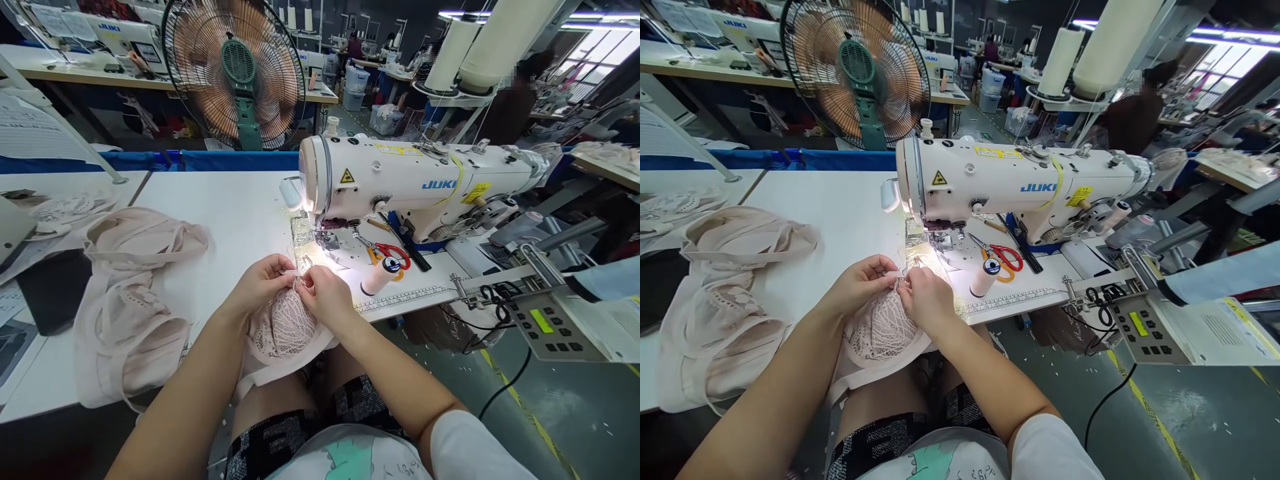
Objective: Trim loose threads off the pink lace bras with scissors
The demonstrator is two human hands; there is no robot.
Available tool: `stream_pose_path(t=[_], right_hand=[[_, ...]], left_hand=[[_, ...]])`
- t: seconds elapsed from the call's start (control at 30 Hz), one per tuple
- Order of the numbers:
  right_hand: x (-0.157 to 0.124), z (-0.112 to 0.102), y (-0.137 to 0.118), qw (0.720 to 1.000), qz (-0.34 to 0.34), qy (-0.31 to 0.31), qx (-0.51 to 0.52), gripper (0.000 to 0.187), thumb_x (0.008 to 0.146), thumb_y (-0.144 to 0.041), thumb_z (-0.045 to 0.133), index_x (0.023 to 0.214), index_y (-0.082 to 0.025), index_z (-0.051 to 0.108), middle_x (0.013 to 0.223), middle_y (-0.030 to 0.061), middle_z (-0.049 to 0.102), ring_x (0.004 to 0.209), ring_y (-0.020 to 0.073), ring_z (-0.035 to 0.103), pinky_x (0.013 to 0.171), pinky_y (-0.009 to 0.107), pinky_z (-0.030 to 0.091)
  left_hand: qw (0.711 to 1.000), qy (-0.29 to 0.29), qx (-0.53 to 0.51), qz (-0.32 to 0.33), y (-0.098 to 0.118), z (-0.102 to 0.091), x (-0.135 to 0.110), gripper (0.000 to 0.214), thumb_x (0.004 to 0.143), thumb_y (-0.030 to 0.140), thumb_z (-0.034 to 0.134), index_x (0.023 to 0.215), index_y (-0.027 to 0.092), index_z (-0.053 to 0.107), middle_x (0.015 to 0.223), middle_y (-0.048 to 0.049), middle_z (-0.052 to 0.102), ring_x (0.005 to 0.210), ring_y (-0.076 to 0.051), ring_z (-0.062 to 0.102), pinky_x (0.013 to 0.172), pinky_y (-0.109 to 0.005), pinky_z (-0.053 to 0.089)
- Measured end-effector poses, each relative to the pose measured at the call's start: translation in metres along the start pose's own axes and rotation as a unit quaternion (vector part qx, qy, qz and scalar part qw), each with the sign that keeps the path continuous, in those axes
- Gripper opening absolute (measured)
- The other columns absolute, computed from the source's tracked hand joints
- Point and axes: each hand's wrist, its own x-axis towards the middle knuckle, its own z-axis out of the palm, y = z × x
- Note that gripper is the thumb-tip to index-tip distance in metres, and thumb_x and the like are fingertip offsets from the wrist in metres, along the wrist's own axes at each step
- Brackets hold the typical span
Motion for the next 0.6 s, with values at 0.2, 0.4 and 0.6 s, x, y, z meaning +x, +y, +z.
stream_pose_path(t=[0.2,0.4,0.6], right_hand=[[0.004,-0.004,0.005,0.999,-0.046,0.0,-0.001,0.022,0.076,-0.029,0.055,0.095,-0.02,0.05,0.092,0.0045,0.057,0.076,0.0165,0.053,0.059,0.025,0.035],[0.008,-0.004,0.01,0.996,-0.093,0.011,0.009,0.006,0.081,-0.022,0.046,0.08,-0.02,0.052,0.078,0.0029,0.058,0.074,0.0157,0.052,0.061,0.025,0.035],[0.01,-0.003,0.013,0.994,-0.082,0.035,0.06,0.005,0.079,-0.02,0.048,0.08,-0.018,0.052,0.075,0.0029,0.058,0.071,0.015,0.051,0.062,0.024,0.036]], left_hand=[[1.0,-0.007,-0.007,0.007,0.001,-0.001,0.001,0.016,0.065,0.024,0.069,0.074,0.016,0.059,0.07,0.0007,0.056,0.065,-0.011,0.053,0.061,-0.022,0.045],[1.0,0.001,-0.005,-0.014,0.002,0.0,0.002,0.019,0.062,0.026,0.07,0.074,0.015,0.06,0.071,0.0002,0.057,0.063,-0.011,0.054,0.06,-0.023,0.046],[1.0,-0.003,0.018,-0.017,0.001,0.002,0.004,0.018,0.064,0.027,0.07,0.075,0.015,0.06,0.068,-0.0003,0.058,0.062,-0.011,0.055,0.06,-0.023,0.047]])
